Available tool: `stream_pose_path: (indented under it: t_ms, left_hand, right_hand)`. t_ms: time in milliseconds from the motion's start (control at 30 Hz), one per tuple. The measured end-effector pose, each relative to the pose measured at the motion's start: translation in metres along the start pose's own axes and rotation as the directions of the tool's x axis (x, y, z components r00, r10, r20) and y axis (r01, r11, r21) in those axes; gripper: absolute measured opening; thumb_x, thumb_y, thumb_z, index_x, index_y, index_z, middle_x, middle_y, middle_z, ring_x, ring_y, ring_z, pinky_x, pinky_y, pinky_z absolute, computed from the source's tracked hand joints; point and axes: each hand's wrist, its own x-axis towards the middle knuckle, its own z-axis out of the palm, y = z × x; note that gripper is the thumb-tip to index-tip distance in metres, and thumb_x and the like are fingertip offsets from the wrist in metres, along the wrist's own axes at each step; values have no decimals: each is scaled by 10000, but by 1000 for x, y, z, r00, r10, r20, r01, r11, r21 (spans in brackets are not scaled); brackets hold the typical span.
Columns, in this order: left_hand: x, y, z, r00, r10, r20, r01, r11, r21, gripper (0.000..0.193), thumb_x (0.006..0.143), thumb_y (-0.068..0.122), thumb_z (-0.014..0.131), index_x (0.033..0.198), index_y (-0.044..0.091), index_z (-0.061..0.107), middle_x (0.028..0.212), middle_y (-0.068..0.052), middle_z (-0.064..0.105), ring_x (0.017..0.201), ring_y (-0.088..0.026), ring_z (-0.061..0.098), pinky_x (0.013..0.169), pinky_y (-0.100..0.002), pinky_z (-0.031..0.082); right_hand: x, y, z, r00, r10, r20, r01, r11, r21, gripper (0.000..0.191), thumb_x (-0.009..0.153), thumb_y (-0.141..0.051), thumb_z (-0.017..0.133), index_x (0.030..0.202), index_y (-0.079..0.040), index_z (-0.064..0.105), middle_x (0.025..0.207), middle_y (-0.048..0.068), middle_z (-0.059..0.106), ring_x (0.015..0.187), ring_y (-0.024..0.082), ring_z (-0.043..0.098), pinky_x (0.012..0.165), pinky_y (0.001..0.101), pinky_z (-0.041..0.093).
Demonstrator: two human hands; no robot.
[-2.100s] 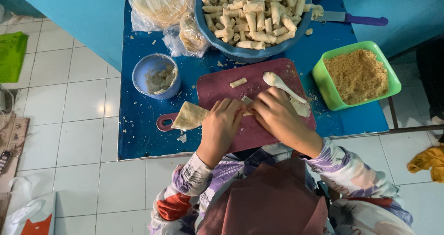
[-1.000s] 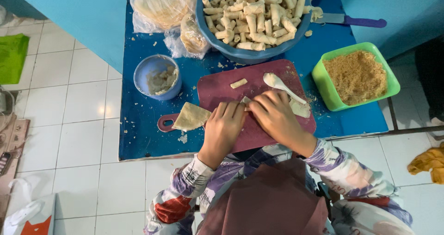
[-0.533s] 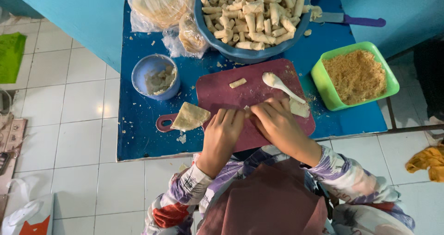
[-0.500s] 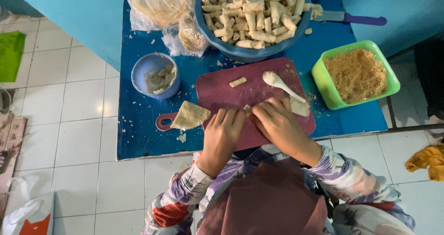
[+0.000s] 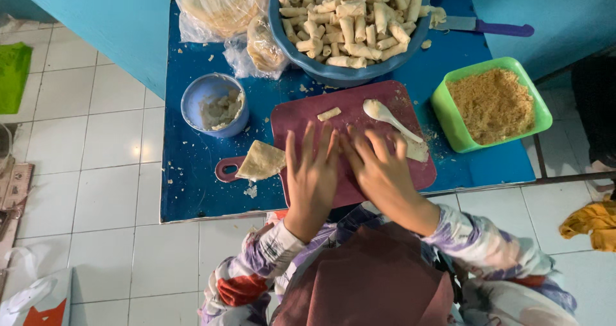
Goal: The person sits at a small table and shapes pieces of dough by hand into short cylinders on a cutting board, dips them in a small bowl of paste, and coats them in a green container of brown crumbs. Finished coated pieces are placed into a large bowl that fills over the episode, and at the end the person unwraps a stack of dough sheets.
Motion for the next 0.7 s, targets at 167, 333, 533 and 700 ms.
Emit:
stream_pose_path:
  t_ms: [167,333,533,700]
  left_hand:
    - [-7,-27,-16,993,-115,-6,115,988,102,513,864,114,602,1374,74,640,1442,-106,573,1373,-310,494,1207,-549,286]
    - [-26,-63,-37,956,-292,-11,291,947,136,441,901,72,605,1340,85,643,1375,-91,602,1280,-286,557,1117,-478,399]
    - [-32,-70,-46,944,-330,8,330,944,8,357,906,122,668,1256,58,650,1250,-84,630,1151,-299,601,967,-433,471]
    - [-26,-56,-51,953,-270,140,292,942,-166,310,839,201,771,1105,79,667,1080,-90,631,1016,-318,610,844,-444,477]
  right_hand:
    - [23,18,18,999,-47,-1,47,987,155,410,910,-158,629,1305,-58,673,1171,112,622,1047,269,570,838,438,474]
    - [60,27,35,991,-103,-91,125,950,285,231,900,-123,660,1117,-50,635,948,77,654,864,236,675,696,373,539]
    - [70,16,32,984,-15,-180,75,941,331,234,935,-104,689,1125,-6,595,944,91,652,795,218,675,625,324,537]
    - [53,9,18,975,-191,-112,222,860,459,275,796,-47,676,1071,-49,685,1019,95,621,966,266,648,819,381,552]
